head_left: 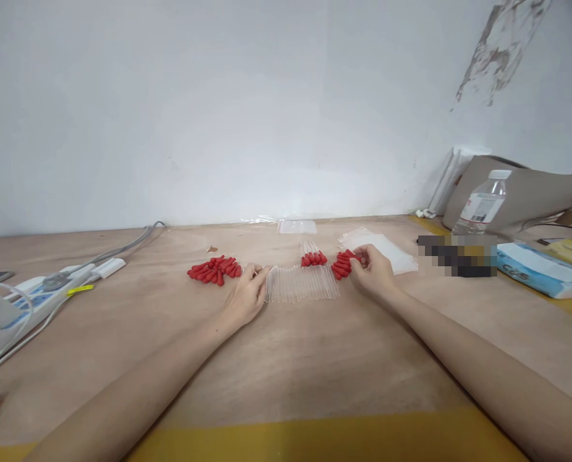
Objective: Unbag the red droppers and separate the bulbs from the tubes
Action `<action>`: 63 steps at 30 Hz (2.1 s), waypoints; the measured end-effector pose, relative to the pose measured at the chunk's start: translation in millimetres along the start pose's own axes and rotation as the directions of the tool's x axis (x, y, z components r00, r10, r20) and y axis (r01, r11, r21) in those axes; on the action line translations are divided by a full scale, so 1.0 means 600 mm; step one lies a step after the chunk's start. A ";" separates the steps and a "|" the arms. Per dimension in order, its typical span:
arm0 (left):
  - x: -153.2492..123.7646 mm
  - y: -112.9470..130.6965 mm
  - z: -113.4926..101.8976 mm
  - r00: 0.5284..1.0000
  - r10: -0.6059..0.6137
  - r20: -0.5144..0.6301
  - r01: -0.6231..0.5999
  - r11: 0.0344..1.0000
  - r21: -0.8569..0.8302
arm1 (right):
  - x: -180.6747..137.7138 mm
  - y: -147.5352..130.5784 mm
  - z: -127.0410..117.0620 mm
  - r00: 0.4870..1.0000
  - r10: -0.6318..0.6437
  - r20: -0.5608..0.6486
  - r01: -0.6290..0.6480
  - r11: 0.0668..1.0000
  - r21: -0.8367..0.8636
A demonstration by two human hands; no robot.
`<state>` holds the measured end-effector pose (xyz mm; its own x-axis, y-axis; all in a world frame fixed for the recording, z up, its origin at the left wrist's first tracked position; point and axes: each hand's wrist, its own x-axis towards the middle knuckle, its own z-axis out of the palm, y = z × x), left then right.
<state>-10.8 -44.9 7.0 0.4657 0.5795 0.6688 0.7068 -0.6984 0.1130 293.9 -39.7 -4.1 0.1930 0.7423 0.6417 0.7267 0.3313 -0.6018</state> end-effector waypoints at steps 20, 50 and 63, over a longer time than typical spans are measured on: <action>-0.008 0.000 0.017 0.991 0.128 0.042 -0.126 0.991 -0.038 | 0.018 0.012 0.012 0.998 -0.069 -0.011 0.065 0.976 -0.208; -0.010 0.004 -0.020 0.980 0.141 0.139 -0.141 0.990 -0.011 | 0.034 -0.082 0.031 0.972 -0.230 0.046 0.235 0.953 -0.193; -0.011 0.030 -0.014 0.955 0.293 0.051 -0.297 0.945 0.138 | -0.093 -0.124 0.038 0.759 -0.609 0.230 0.621 0.783 0.024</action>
<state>-5.8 -64.7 10.9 0.6786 0.3701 0.6345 0.6030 -0.7739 -0.1934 214.0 -92.2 -5.8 -0.4477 0.4955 0.7444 0.6735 0.7344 -0.0838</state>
